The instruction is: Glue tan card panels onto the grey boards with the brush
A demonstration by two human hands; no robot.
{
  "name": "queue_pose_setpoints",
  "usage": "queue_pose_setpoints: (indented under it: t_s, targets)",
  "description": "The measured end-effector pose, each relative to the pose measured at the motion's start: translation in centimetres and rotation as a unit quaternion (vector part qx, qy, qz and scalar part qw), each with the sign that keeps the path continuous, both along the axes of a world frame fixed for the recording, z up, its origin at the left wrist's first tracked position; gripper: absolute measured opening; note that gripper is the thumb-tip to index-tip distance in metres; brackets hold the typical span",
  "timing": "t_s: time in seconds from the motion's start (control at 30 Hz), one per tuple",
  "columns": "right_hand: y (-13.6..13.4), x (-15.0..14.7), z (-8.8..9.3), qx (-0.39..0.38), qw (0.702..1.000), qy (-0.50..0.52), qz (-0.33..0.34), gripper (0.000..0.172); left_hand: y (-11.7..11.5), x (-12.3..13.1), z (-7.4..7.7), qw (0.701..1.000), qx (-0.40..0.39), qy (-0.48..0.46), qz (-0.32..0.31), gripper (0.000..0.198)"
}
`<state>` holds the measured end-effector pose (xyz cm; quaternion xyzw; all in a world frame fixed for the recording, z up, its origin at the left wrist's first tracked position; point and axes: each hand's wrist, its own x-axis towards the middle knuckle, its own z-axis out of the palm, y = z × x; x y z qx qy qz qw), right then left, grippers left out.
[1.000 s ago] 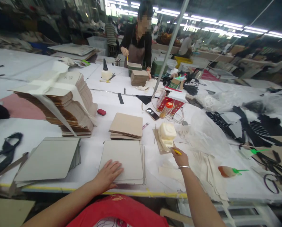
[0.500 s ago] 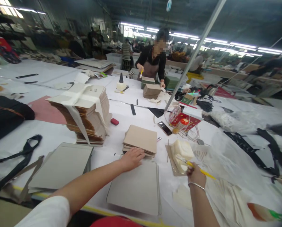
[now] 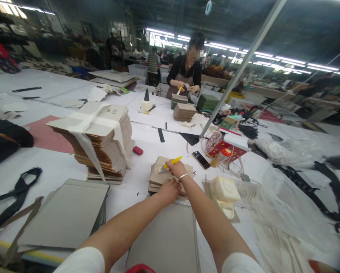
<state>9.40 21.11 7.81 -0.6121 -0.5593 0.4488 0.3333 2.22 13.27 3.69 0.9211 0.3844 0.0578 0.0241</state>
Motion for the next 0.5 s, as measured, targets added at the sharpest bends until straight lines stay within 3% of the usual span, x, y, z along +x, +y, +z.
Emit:
queue_pose_setpoints:
  t_s: [0.13, 0.23, 0.4, 0.5]
  targets:
    - [2.3, 1.7, -0.2, 0.023, 0.997, -0.051, -0.050, 0.027, 0.2, 0.1, 0.3, 1.000, -0.004, 0.004, 0.003, 0.025]
    - [2.3, 4.3, 0.1, 0.040, 0.991, -0.092, -0.087, 0.028, 0.3, 0.3, 0.6, 1.000, -0.009, -0.008, 0.026, 0.021]
    - [-0.9, 10.3, 1.2, 0.065, 0.973, -0.172, -0.138, 0.025, 0.1, 0.8, 1.1, 0.998, -0.023, -0.018, 0.047, 0.016]
    - [-3.9, 12.4, 1.7, 0.072, 0.966, -0.203, -0.146, 0.026, -0.1, 1.1, 1.6, 0.998, -0.026, -0.020, 0.055, 0.018]
